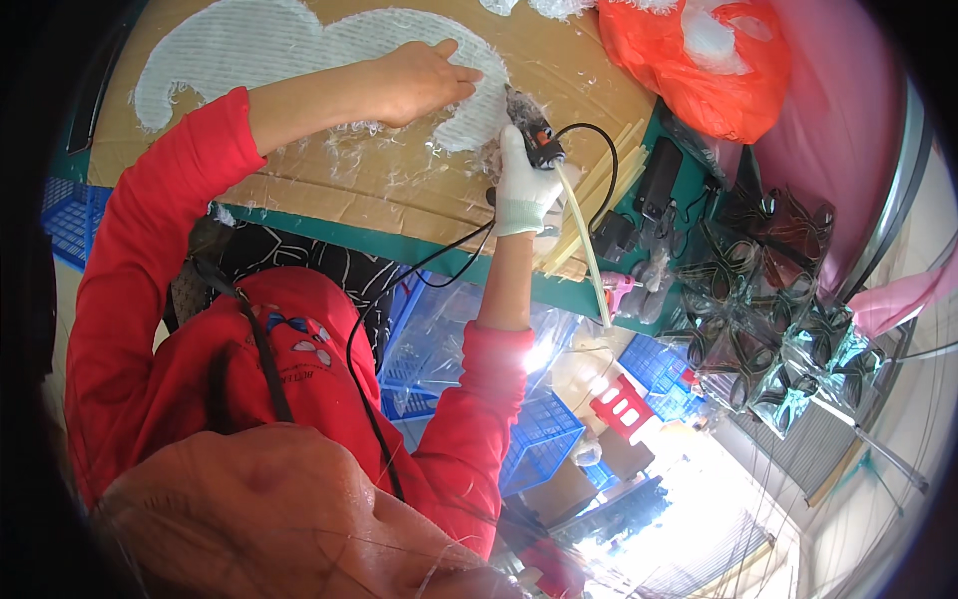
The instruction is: The person smooths a shaped fabric cutout on cardboard by hand, receives and sets aside a paper note, and applies hot glue along the edge of the cutout using a glue gun.
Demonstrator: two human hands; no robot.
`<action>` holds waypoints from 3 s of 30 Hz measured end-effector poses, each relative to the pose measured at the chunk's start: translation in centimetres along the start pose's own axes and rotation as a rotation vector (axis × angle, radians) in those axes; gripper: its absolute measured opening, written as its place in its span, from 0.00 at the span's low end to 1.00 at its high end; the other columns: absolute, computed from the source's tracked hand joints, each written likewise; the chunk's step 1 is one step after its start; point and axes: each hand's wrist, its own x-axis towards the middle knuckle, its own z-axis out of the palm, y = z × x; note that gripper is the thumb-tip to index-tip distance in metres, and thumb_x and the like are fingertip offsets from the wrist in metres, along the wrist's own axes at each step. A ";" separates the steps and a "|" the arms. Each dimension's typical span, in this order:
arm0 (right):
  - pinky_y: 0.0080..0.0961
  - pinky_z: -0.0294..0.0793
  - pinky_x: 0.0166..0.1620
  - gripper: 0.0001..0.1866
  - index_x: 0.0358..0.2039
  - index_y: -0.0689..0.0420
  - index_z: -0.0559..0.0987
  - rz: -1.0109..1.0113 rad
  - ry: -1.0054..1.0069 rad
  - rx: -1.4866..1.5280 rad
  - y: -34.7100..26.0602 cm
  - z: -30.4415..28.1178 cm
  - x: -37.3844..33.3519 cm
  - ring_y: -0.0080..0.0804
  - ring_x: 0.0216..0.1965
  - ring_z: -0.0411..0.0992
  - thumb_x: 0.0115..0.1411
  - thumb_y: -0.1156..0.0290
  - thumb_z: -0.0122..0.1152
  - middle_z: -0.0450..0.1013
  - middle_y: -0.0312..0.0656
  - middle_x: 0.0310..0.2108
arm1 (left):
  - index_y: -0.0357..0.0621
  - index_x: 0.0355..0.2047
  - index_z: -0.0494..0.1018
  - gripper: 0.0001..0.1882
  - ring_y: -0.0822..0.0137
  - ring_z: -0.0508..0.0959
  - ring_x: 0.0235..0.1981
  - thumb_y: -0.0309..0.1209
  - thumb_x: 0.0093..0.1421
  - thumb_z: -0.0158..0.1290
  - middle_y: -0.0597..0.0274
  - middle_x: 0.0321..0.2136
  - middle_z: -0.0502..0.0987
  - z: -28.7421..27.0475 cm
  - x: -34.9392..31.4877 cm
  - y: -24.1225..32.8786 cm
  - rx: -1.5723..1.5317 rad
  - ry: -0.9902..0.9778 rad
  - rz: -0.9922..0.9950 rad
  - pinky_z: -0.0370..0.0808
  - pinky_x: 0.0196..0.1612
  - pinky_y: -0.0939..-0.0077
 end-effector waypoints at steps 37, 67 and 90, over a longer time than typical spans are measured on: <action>0.16 0.67 0.24 0.15 0.37 0.65 0.74 -0.021 0.042 -0.034 0.7 -0.5 -0.2 0.18 0.22 0.66 0.51 0.72 0.67 0.72 0.35 0.25 | 0.50 0.50 0.69 0.31 0.52 0.64 0.56 0.21 0.42 0.57 0.69 0.55 0.64 1.5 0.2 -0.4 0.001 0.105 0.009 0.73 0.48 0.66; 0.13 0.58 0.18 0.08 0.29 0.60 0.77 -0.022 -0.029 0.037 0.7 -0.7 -0.9 0.16 0.16 0.64 0.53 0.68 0.62 0.74 0.36 0.21 | 0.50 0.45 0.74 0.24 0.55 0.66 0.53 0.25 0.44 0.59 0.70 0.51 0.69 1.9 0.2 -0.1 0.007 0.210 0.015 0.74 0.45 0.68; 0.14 0.60 0.21 0.09 0.31 0.60 0.78 -0.114 0.075 -0.027 2.6 -1.3 -1.1 0.17 0.18 0.65 0.52 0.69 0.64 0.73 0.34 0.21 | 0.68 0.58 0.65 0.38 0.53 0.64 0.57 0.22 0.46 0.56 0.65 0.57 0.64 1.9 0.2 0.2 -0.030 0.155 0.015 0.72 0.50 0.67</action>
